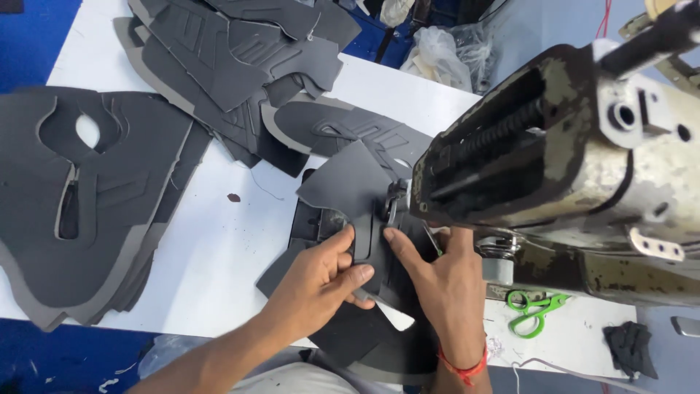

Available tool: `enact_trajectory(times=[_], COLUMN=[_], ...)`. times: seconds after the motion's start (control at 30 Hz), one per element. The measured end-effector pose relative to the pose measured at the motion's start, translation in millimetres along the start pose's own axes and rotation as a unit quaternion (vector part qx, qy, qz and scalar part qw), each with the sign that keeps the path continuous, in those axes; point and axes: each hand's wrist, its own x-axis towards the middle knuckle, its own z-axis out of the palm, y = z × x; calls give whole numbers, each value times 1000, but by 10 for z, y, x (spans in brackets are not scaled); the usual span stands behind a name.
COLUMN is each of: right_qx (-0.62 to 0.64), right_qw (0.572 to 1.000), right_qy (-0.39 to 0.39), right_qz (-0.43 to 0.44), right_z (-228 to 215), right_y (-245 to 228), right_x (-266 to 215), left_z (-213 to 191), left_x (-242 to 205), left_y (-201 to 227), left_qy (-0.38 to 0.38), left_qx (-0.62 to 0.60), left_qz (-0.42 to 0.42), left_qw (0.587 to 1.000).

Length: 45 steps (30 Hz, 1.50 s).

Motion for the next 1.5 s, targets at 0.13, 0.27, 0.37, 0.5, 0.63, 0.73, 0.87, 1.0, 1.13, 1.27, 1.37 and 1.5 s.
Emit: enact_trajectory(times=[0.13, 0.27, 0.37, 0.5, 0.63, 0.73, 0.87, 1.0, 1.13, 1.27, 1.37, 1.5], right_qx=[-19, -81, -104, -102, -108, -245, -363, -473, -508, -389, -323, -305], right_qw=[1000, 992, 991, 992, 992, 953, 877, 822, 769, 799, 817, 834], right_qy=[7, 53, 55, 68, 68, 92, 108, 120, 190, 180, 148, 156], right_qz=[2, -79, -57, -17, -12, -154, -297, -293, -339, -422, -454, -432], right_z=[2, -4, -13, 33, 83, 112, 113, 128, 109, 129, 264, 254], right_y=[142, 373, 419, 447, 554, 817, 833, 867, 774, 964, 1345, 1301], right_x=[-47, -119, -137, -120, -27, 31, 131, 224, 287, 557, 836, 928], left_z=[-9, -22, -40, -69, -97, -112, -131, -143, -140, -132, -134, -118], left_x=[20, -40, -64, -26, 61, 128, 230, 310, 350, 393, 429, 464], left_y=[88, 155, 230, 148, 169, 178, 230, 330, 550, 697, 697, 698], left_qy=[-7, -7, -11, -29, -31, -33, -34, -30, -28, -15, -4, 16], left_qx=[3, 56, 99, 83, 60, 63, 66, 86, 125, 207, 240, 247], left_qz=[14, 9, -3, -4, -10, -11, 3, 7, -1, -17, 0, 37], left_qw=[1000, 998, 995, 996, 998, 997, 997, 996, 992, 978, 971, 968])
